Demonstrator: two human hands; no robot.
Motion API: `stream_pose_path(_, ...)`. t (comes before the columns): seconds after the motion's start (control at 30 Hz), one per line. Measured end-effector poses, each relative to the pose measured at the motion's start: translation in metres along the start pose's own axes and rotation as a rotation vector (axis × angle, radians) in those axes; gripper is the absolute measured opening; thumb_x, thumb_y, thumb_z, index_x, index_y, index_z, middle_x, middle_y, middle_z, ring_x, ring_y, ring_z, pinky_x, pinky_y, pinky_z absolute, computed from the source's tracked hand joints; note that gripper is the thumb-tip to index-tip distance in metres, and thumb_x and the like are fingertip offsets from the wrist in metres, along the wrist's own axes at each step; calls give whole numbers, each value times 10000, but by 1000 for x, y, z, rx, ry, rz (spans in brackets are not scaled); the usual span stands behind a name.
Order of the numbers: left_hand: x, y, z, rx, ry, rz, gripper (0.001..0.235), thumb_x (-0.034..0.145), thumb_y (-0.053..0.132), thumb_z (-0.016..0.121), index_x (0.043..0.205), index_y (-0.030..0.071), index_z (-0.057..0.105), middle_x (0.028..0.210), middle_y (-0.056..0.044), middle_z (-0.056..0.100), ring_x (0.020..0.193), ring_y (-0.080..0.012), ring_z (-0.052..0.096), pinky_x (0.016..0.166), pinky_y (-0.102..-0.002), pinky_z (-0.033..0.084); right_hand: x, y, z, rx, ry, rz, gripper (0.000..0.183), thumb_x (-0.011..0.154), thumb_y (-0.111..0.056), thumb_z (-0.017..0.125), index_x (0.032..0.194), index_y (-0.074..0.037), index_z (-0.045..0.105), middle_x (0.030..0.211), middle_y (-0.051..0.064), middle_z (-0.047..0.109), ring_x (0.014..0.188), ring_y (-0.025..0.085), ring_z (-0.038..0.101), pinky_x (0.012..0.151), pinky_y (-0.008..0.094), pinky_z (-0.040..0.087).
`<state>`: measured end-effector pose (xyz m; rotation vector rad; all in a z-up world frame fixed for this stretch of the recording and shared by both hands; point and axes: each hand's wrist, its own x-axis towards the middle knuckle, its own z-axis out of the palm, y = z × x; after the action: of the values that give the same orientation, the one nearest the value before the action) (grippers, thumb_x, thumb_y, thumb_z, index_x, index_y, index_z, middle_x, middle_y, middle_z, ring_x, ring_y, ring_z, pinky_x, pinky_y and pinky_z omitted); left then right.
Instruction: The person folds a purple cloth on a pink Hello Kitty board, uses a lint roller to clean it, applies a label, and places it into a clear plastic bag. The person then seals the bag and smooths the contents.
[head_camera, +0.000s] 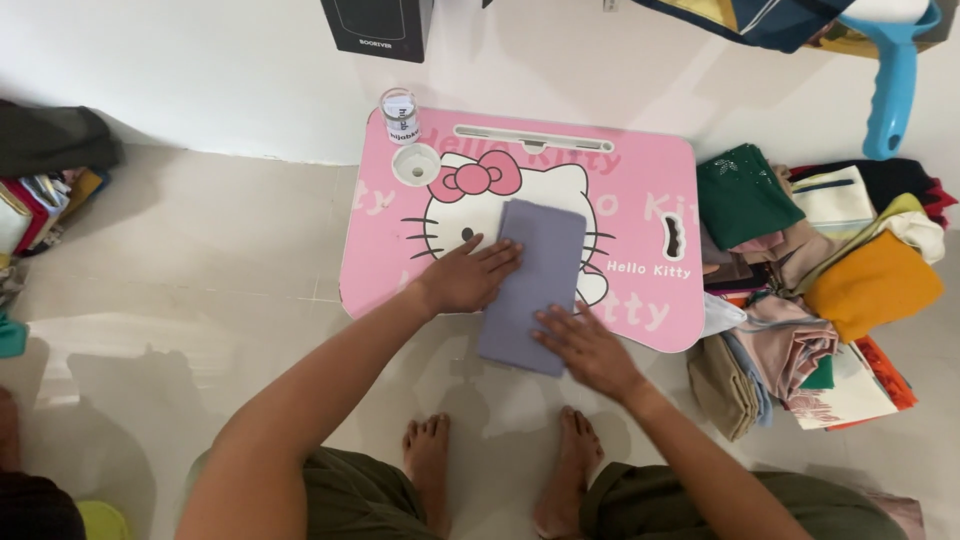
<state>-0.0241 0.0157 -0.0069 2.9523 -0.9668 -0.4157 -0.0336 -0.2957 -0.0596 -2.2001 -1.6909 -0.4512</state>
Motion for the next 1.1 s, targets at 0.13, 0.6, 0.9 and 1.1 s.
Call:
stream_pose_path(0.13, 16, -14, 38, -5, 131, -116, 576, 1088, 297, 292, 1637, 134, 232, 1712, -65, 226, 1571, -246, 219, 1274, -550, 155, 3, 49, -20, -104, -130, 43, 719, 839, -155, 545, 1550, -212, 452, 1631, 84, 413, 1475, 300, 404, 1248, 542, 225)
stream_pose_path(0.6, 9, -2, 56, -78, 352, -237, 608, 1057, 268, 402, 1628, 101, 275, 1713, -122, 205, 1580, -314, 175, 1269, -529, 170, 55, -22, 8, -95, -54, 149, 689, 840, -258, 717, 1488, -130, 521, 1517, 110, 523, 1403, 326, 481, 1188, 584, 304)
stream_pose_path(0.9, 8, -6, 71, -6, 470, -214, 585, 1052, 313, 426, 1600, 129, 333, 1688, -124, 254, 1561, -337, 221, 1252, -519, 232, 37, -13, 2, 40, 71, 57, 489, 921, -125, 616, 1405, -196, 617, 1532, 68, 543, 1409, 304, 496, 1224, 596, 207)
stream_pose_path(1.1, 15, -16, 68, 82, 579, -129, 461, 1034, 249, 574, 1477, 135, 517, 1625, -91, 398, 1507, -305, 359, 1205, -503, 350, 29, -10, 2, 93, 75, 77, 450, 943, -121, 592, 1385, -191, 641, 1516, 93, 557, 1404, 300, 507, 1245, 569, 170)
